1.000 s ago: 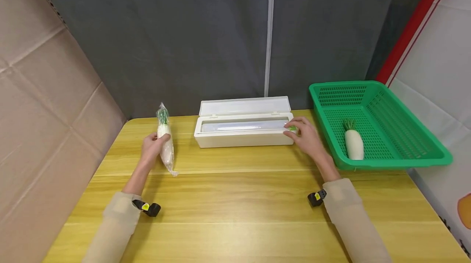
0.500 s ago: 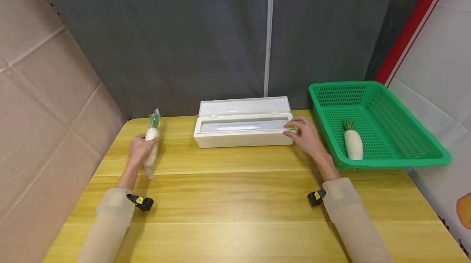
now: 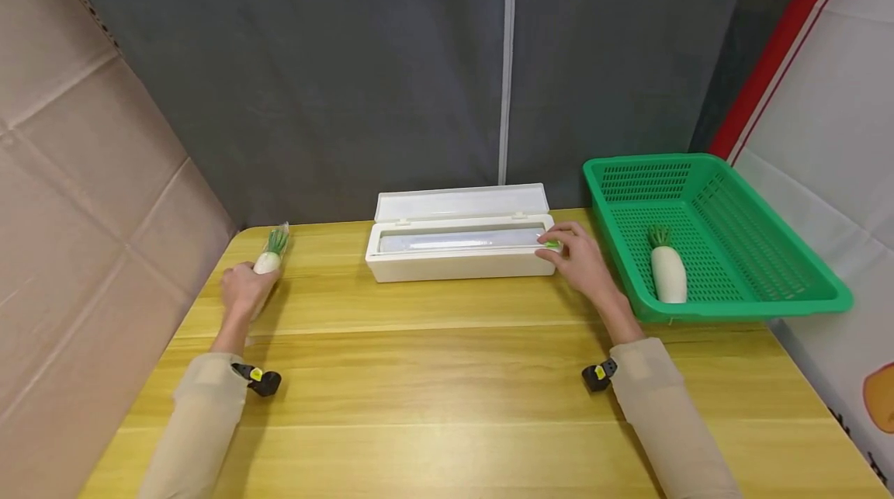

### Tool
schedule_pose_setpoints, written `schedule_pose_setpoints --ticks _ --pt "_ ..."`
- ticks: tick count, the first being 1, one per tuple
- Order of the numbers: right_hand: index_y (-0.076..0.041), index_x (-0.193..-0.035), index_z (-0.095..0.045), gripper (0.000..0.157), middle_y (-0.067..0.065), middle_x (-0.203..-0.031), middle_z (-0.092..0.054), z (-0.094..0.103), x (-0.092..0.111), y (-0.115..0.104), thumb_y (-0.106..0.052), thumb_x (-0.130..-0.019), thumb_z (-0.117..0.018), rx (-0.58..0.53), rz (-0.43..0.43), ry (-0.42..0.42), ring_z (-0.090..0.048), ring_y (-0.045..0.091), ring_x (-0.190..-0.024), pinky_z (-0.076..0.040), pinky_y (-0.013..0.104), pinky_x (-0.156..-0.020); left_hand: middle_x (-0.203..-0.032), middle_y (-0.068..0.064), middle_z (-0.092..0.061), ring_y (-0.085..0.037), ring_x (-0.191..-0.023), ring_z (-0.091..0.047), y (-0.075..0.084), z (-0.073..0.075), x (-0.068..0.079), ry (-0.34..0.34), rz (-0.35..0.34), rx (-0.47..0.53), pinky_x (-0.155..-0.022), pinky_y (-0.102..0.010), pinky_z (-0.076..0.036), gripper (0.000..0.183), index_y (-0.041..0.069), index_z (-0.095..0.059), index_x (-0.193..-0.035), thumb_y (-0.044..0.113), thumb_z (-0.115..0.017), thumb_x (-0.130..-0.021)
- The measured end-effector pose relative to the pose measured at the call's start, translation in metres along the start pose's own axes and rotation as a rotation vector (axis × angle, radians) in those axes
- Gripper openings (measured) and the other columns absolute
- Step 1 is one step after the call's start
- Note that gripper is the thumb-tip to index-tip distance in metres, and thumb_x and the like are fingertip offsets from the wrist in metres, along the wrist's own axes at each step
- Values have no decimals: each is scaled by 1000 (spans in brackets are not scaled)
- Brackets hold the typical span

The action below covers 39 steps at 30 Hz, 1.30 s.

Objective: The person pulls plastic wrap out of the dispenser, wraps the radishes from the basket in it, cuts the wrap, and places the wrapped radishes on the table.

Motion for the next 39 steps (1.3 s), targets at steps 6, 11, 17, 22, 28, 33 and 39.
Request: schedule_pose_setpoints --ticks 6,11,17,22,28,33,39 --pt "0 -105 -76 18 18 -114 -61 0 0 -1 -8 -89 -78 2 4 5 -48 20 -71 -38 26 -64 -110 -37 -49 -52 -108 -45 -7 1 -2 -24 -20 -12 -89 -60 -39 47 -14 -59 -107 29 -61 -87" --pt "0 -104 -76 18 19 -114 -62 0 0 -1 -8 -89 -78 6 10 4 -49 22 -71 -38 27 -65 -108 -36 -51 -52 -104 -47 -5 2 -4 -44 -66 -5 -88 -60 -39 41 -14 -60 -103 24 -61 -87" --pt "0 -105 -75 19 19 -114 -62 1 0 -2 -9 -89 -78 12 11 -7 -49 21 -72 -40 29 -65 -109 -36 -52 -51 -104 -47 -3 3 -6 -67 -96 10 -88 -60 -39 47 -15 -58 -113 23 -63 -87" --pt "0 -105 -75 19 19 -114 -62 1 0 -3 -9 -89 -78 20 9 -17 -48 20 -72 -40 31 -65 -115 -38 -49 -53 -108 -46 -6 4 -8 -77 -94 4 -90 -62 -38 56 -16 -53 -125 25 -62 -88" --pt "0 -105 -75 19 19 -113 -62 1 -2 -4 -8 -88 -78 25 10 -22 -48 21 -72 -41 32 -66 -123 -40 -48 -53 -113 -45 -11 5 -9 -81 -83 -14 -93 -64 -37 63 -16 -48 -134 27 -62 -89" --pt "1 -105 -75 19 19 -113 -62 1 -2 -4 -9 -89 -78 26 8 -27 -48 20 -72 -41 31 -65 -130 -41 -44 -54 -117 -44 -16 7 -9 -89 -53 15 -97 -63 -37 70 -15 -42 -141 28 -63 -90" --pt "1 -105 -75 19 19 -113 -62 1 -3 -3 -9 -89 -78 30 5 -28 -48 20 -71 -40 31 -64 -138 -41 -37 -56 -122 -39 -22 8 -8 -113 -24 82 -99 -65 -33 71 -13 -38 -145 29 -60 -92"
Point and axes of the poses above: each hand's wrist, its own x-axis away from the middle knuckle, its own z-axis out of the back of the hand, y = z × x, the point moved 9 cm from there along -x, towards the middle knuckle
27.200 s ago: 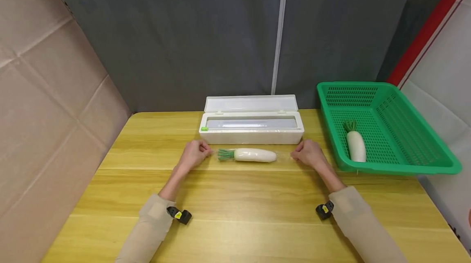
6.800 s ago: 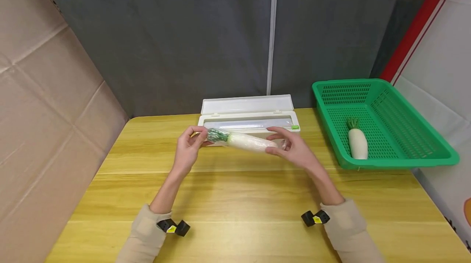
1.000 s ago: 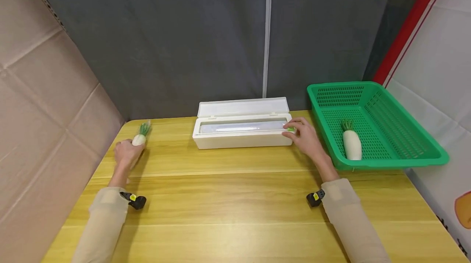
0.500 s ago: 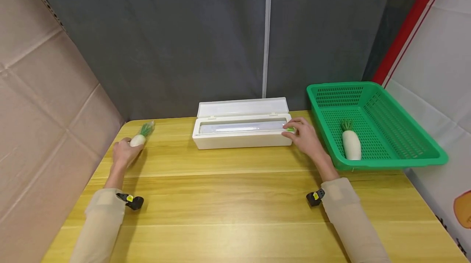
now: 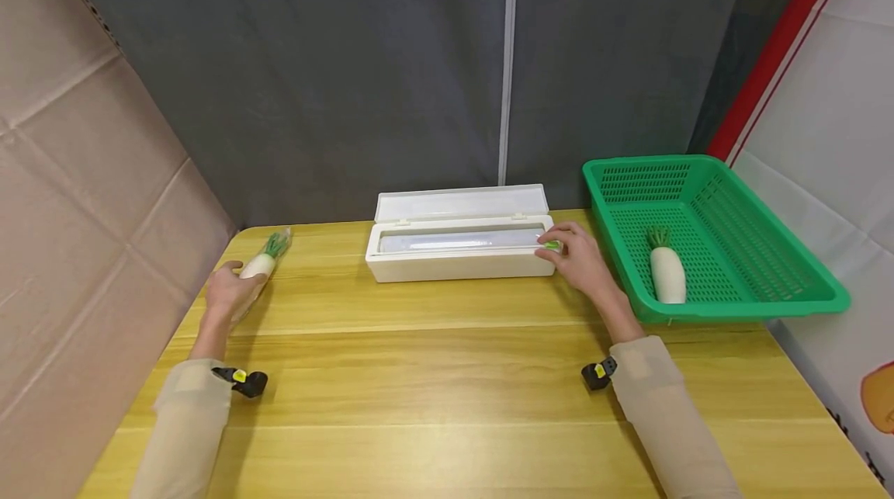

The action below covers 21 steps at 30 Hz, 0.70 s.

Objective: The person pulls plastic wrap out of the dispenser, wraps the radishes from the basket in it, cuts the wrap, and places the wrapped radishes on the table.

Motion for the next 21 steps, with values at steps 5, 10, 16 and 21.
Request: schedule_pose_setpoints --ticks 5,10,16,21 --pt "1 -104 -75 19 19 -113 -63 0 -1 0 -11 -90 -78 -5 -17 -6 -50 27 -73 -39 30 -65 -140 -40 -34 -57 -124 -38 2 2 2 -2 -7 20 -100 -64 -32 70 -11 -38 -146 30 -62 -94" --pt "0 -103 -75 18 19 -111 -64 0 -4 -1 -14 -93 -75 -9 -37 -16 -51 29 -75 -39 34 -66 -137 -41 -37 -56 -124 -38 6 6 4 29 -37 -1 -101 -64 -33 68 -13 -41 -143 27 -63 -93" --pt "0 -105 -75 19 20 -106 -65 -2 -7 -3 -15 -94 -74 11 -26 -32 -50 28 -74 -40 38 -66 -127 -42 -47 -54 -119 -42 26 10 10 104 -135 -49 -97 -63 -37 62 -14 -47 -137 22 -66 -91" --pt "0 -104 -75 18 20 -103 -66 -2 -10 -4 -14 -93 -74 23 -27 -34 -51 30 -75 -40 38 -65 -128 -42 -45 -56 -119 -42 43 7 16 133 -184 -39 -96 -63 -35 57 -12 -50 -135 18 -65 -88"
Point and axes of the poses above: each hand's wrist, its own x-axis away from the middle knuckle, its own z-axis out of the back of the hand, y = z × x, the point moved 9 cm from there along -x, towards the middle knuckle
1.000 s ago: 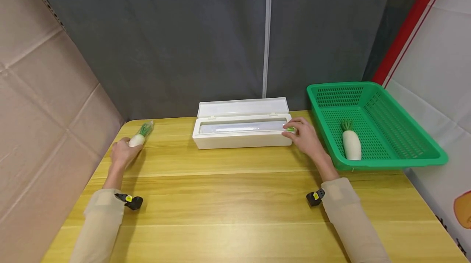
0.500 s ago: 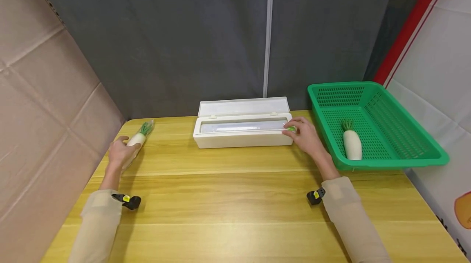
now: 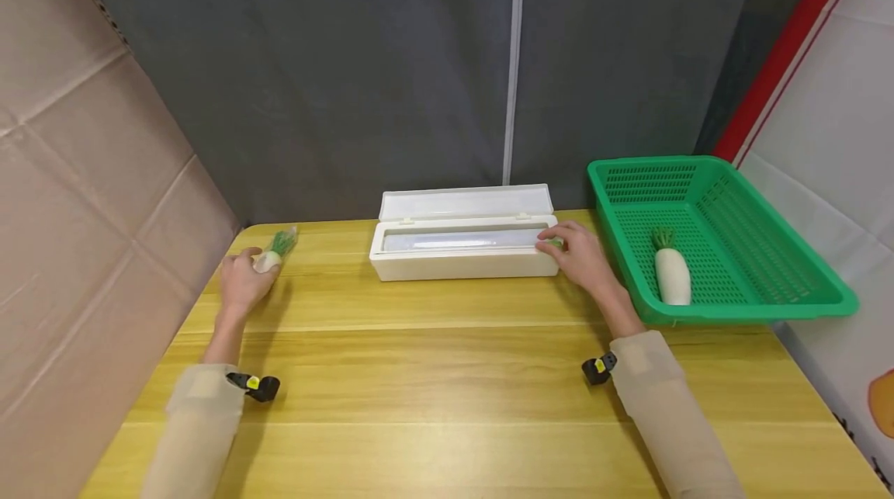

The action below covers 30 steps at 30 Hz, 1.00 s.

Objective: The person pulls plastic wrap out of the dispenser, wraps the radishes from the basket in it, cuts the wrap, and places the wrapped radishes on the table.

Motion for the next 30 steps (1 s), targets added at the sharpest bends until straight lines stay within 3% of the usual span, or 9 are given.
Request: schedule_pose_setpoints --ticks 9,12,19,30 --pt "0 -103 -76 16 19 -99 -67 -1 -2 -1 -13 -93 -74 11 14 11 -52 30 -75 -41 39 -66 -131 -40 -42 -56 -123 -37 16 -5 5 17 -21 -2 -103 -61 -30 49 -13 -54 -130 14 -60 -89" --pt "0 -103 -76 16 18 -98 -67 -1 -2 -1 -13 -93 -74 12 13 13 -52 30 -75 -41 39 -66 -134 -39 -40 -55 -125 -36 25 -9 7 3 -57 24 -105 -62 -30 47 -13 -54 -131 13 -61 -92" --pt "0 -102 -76 15 18 -97 -68 0 -3 -3 -11 -93 -74 13 19 16 -52 28 -74 -41 38 -66 -133 -33 -45 -49 -126 -40 69 -29 18 -75 -193 117 -103 -62 -37 41 -9 -56 -133 9 -62 -97" --pt "-1 -99 -77 11 13 -90 -69 0 -5 -5 -8 -90 -76 21 33 20 -51 25 -72 -41 37 -65 -130 -21 -54 -38 -124 -49 144 -60 43 -159 -387 177 -105 -51 -43 33 -4 -62 -129 9 -63 -98"
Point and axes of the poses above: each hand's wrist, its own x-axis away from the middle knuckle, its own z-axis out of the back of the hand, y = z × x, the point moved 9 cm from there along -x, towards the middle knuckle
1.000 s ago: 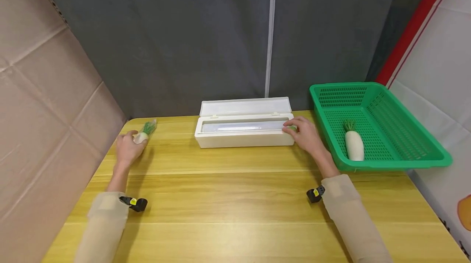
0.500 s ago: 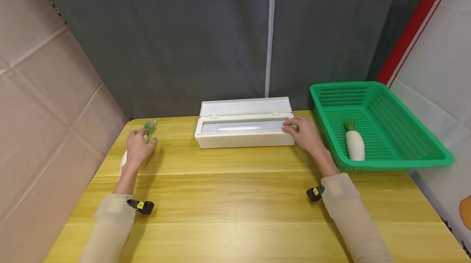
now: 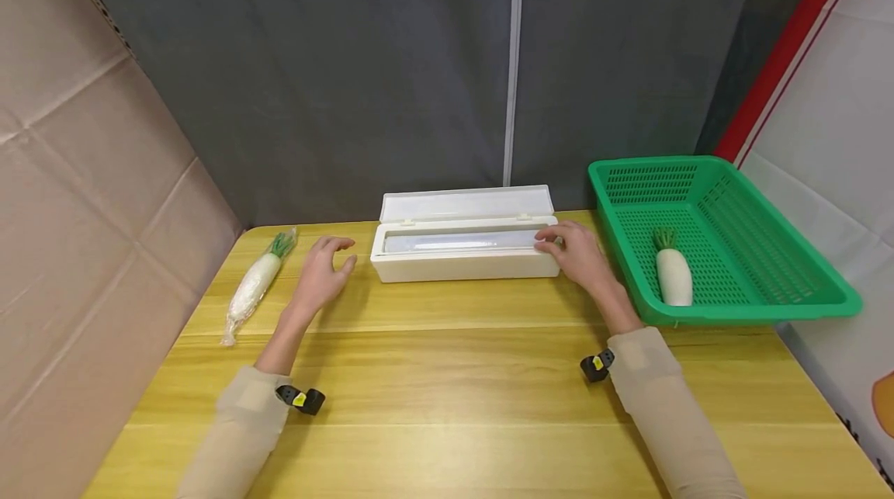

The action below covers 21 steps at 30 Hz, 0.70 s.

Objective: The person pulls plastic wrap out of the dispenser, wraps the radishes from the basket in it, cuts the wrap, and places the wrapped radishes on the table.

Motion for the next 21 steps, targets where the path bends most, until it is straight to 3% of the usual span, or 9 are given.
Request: schedule_pose_setpoints --ticks 5,10,15,21 --pt "0 -98 -77 11 14 -91 -69 1 1 3 -7 -89 -77 13 -5 -1 -52 27 -75 -43 39 -67 -125 -19 -60 -36 -120 -53 29 -15 -3 8 -143 -21 -104 -47 -44 28 -5 -66 -123 8 -64 -98" --pt "1 -100 -77 14 17 -94 -68 -1 2 6 -7 -89 -77 11 -19 -22 -55 30 -78 -45 41 -69 -120 -17 -62 -34 -113 -55 49 -29 -4 17 -275 -47 -98 -45 -47 27 -2 -69 -122 12 -66 -99" --pt "1 -99 -78 11 17 -94 -67 -2 2 3 -5 -89 -76 3 15 -37 -58 32 -83 -46 44 -71 -117 -13 -62 -29 -108 -54 55 -42 -4 -4 -334 -64 -93 -41 -48 32 -1 -70 -124 18 -68 -99" --pt "-1 -94 -78 7 15 -92 -66 -2 1 1 -2 -88 -76 13 36 -33 -56 30 -81 -46 43 -71 -108 -11 -65 -29 -102 -56 58 -46 -7 27 -375 -82 -91 -40 -48 23 -1 -75 -111 14 -74 -93"
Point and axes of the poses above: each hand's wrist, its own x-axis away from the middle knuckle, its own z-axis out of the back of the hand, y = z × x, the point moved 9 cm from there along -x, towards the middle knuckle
